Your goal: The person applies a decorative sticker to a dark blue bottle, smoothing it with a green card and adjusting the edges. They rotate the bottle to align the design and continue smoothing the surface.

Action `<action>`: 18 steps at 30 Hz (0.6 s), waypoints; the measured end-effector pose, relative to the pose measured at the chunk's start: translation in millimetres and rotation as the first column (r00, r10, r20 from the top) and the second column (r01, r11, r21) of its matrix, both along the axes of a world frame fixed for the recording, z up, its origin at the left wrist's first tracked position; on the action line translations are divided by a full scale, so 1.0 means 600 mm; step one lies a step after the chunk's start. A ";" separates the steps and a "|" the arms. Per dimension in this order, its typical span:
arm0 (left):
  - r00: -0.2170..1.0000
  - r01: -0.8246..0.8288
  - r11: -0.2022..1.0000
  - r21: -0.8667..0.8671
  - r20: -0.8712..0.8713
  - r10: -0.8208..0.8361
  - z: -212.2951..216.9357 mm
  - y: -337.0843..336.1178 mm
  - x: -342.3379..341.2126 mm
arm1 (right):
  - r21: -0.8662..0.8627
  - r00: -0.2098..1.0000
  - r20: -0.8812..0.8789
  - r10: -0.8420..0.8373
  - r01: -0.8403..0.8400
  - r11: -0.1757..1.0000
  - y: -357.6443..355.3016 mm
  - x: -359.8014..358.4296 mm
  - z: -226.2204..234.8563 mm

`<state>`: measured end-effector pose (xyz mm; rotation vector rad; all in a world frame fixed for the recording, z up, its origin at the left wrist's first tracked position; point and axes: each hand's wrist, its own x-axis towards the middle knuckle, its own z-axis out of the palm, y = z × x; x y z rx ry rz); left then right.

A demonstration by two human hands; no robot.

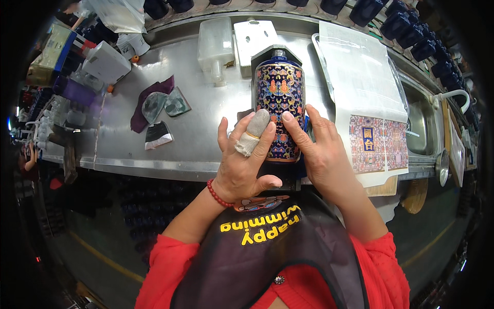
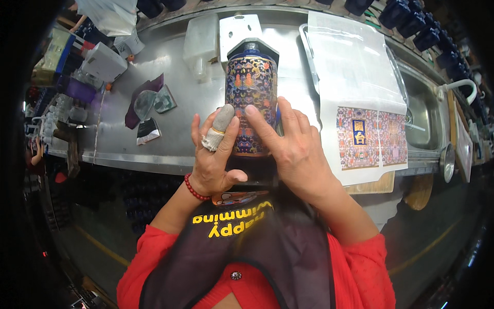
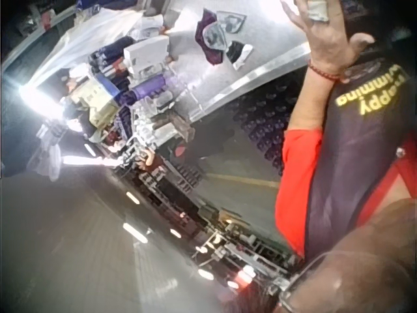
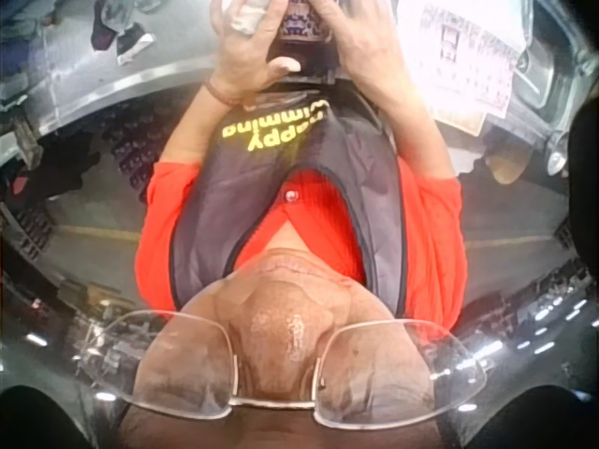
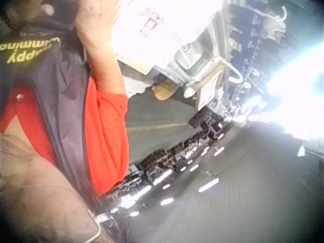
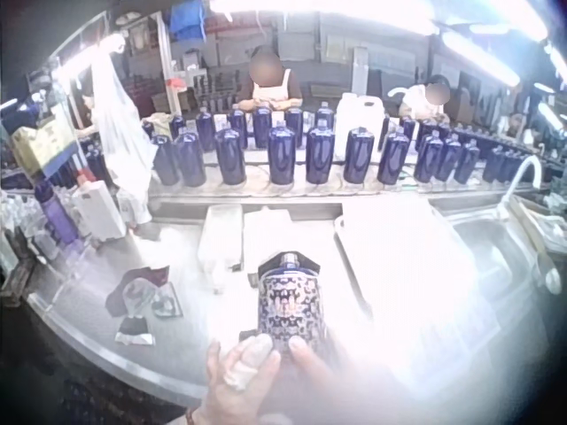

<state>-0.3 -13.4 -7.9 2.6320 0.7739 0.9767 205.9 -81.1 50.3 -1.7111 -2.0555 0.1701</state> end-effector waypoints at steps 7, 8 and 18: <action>1.000 0.012 0.998 0.060 -0.024 -0.010 -0.009 -0.019 -0.009 | 0.114 0.998 0.065 0.021 -0.028 0.993 0.003 0.003 -0.006; 1.000 0.010 0.998 0.061 -0.023 -0.009 -0.010 -0.020 -0.008 | 0.109 0.998 0.062 0.020 -0.026 0.994 0.004 0.004 -0.008; 0.999 0.027 0.999 0.034 0.041 -0.028 -0.020 -0.041 -0.015 | 0.083 0.999 0.047 0.008 -0.012 0.996 0.002 0.005 -0.013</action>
